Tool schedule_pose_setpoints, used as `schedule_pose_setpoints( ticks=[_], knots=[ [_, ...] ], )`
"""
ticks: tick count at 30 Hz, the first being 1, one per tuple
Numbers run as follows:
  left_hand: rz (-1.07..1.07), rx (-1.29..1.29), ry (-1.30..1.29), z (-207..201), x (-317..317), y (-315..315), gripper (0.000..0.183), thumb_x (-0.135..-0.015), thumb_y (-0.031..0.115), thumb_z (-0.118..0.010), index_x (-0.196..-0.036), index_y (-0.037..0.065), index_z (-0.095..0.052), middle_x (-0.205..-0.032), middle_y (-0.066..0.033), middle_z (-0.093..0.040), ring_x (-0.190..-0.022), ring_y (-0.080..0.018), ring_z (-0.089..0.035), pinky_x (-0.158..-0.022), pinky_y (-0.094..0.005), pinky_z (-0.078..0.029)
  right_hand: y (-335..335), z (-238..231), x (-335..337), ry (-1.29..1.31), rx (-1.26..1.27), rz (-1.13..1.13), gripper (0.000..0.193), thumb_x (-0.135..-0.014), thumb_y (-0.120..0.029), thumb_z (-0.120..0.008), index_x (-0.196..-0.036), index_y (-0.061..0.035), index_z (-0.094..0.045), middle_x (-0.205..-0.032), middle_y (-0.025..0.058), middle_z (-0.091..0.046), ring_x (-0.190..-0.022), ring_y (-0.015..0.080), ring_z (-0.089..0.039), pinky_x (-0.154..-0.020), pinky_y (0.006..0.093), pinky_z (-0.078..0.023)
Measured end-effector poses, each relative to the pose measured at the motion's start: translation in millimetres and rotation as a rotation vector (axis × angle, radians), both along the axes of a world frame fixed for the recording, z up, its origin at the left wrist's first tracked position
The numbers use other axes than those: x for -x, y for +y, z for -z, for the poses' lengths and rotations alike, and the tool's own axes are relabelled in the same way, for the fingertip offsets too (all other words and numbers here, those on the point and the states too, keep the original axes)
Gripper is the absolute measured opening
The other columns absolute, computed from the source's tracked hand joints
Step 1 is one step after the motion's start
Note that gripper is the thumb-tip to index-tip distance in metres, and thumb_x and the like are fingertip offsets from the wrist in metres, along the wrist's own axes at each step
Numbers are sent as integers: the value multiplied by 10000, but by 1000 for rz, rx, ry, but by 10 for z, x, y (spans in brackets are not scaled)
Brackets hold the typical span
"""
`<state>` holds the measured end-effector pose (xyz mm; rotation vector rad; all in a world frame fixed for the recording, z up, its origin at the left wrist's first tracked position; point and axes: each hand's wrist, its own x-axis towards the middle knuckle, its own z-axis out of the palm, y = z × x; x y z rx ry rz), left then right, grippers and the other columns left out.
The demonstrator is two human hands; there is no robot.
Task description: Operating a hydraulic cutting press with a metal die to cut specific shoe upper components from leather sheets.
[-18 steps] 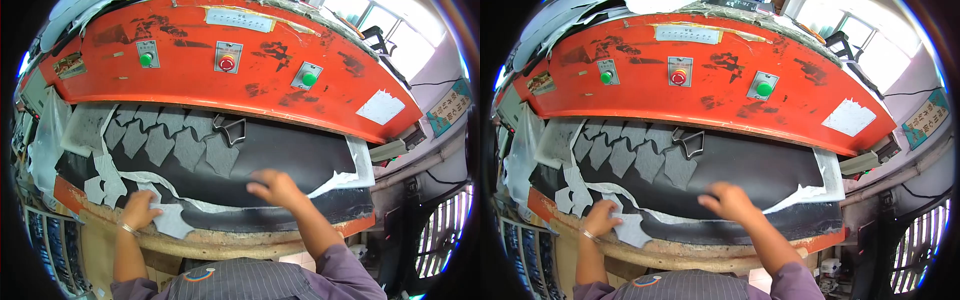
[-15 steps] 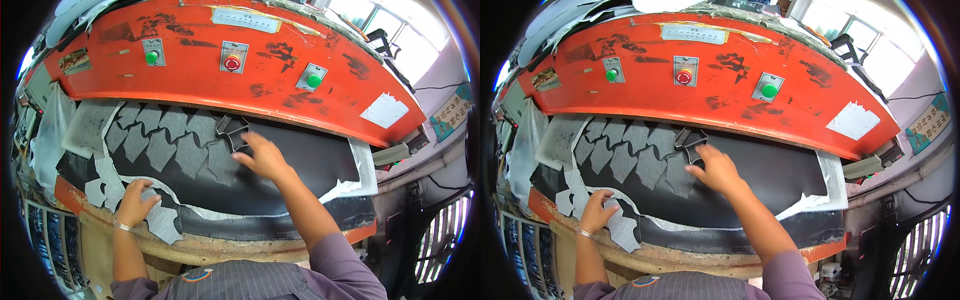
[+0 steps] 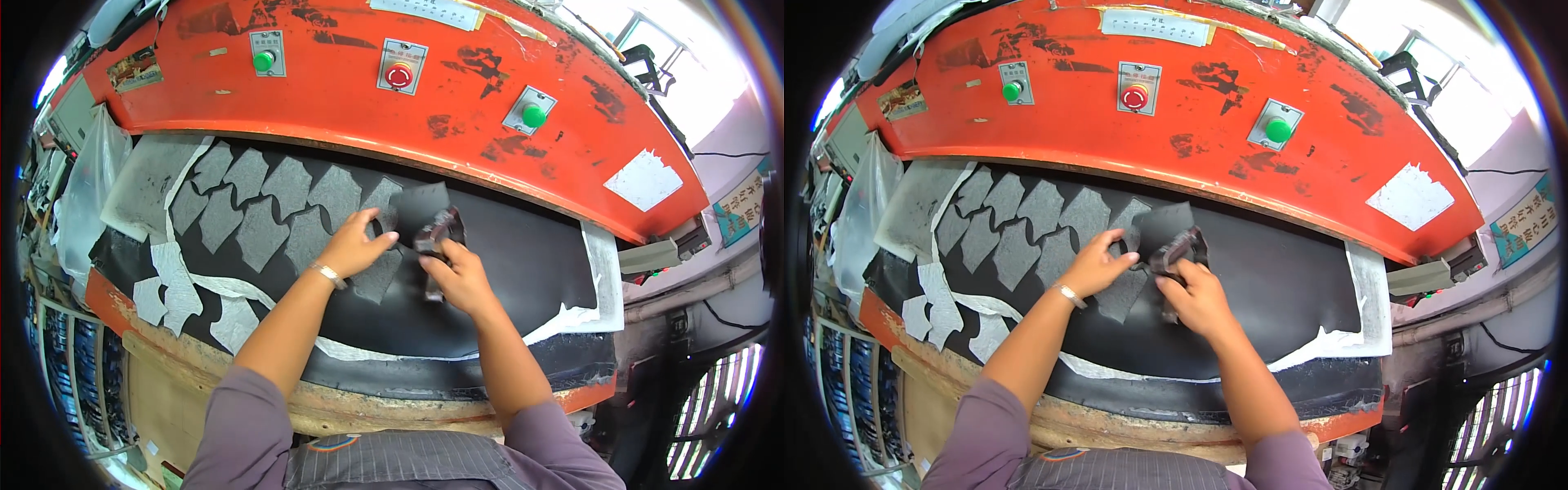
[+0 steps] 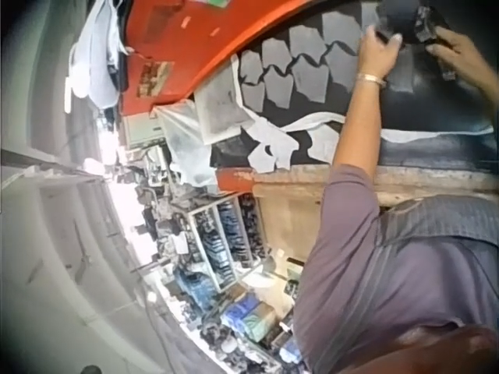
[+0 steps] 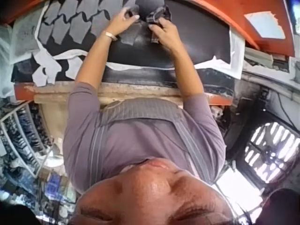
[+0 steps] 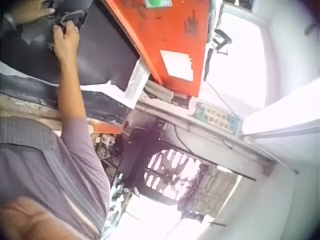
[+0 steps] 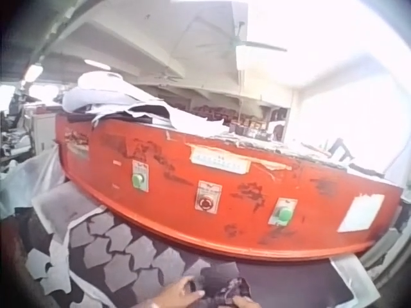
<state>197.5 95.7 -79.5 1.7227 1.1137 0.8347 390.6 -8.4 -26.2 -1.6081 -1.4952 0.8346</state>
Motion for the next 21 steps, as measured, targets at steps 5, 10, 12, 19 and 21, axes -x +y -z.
schedule_pose_setpoints(
  ticks=[5,10,12,19,21],
  knots=[
    [54,-91,527,-255,-411,75,755,-734,478,-737,-1268,-6,-515,-1240,-198,-515,-1126,-315,-561,-939,-404,-457,-285,34,-416,-186,-8,119,237,-813,-251,-668,-924,-44,-635,-817,147,-593,-791,282,-572,-721,378,-469],
    [-52,-31,453,-146,-628,122,406,-767,300,-740,-1082,68,-631,-1098,-137,-589,-1079,-330,-563,-899,-415,-470,-160,-9,-589,-615,97,170,261,-787,-301,-655,-854,-50,-636,-815,144,-608,-889,314,-577,-775,428,-441],
    [-35,-184,463,-101,-685,7,201,-790,210,-713,-953,102,-665,-1021,-107,-616,-1023,-310,-559,-874,-429,-464,-133,83,-638,-746,153,200,262,-793,-317,-629,-825,-58,-630,-854,106,-612,-962,286,-564,-822,449,-405],
    [188,-325,15,30,-405,-331,90,-839,129,-629,-874,67,-575,-897,-106,-614,-881,-316,-555,-788,-408,-449,-125,308,-623,-824,118,276,251,-790,-322,-616,-848,-79,-643,-952,66,-599,-989,265,-558,-817,436,-415],
    [263,-337,-57,-19,-270,-454,91,-852,112,-605,-892,60,-542,-862,-106,-600,-838,-305,-554,-760,-392,-445,-107,310,-644,-829,129,264,256,-788,-324,-614,-858,-80,-648,-952,65,-598,-990,264,-558,-815,437,-417]
  ],
)
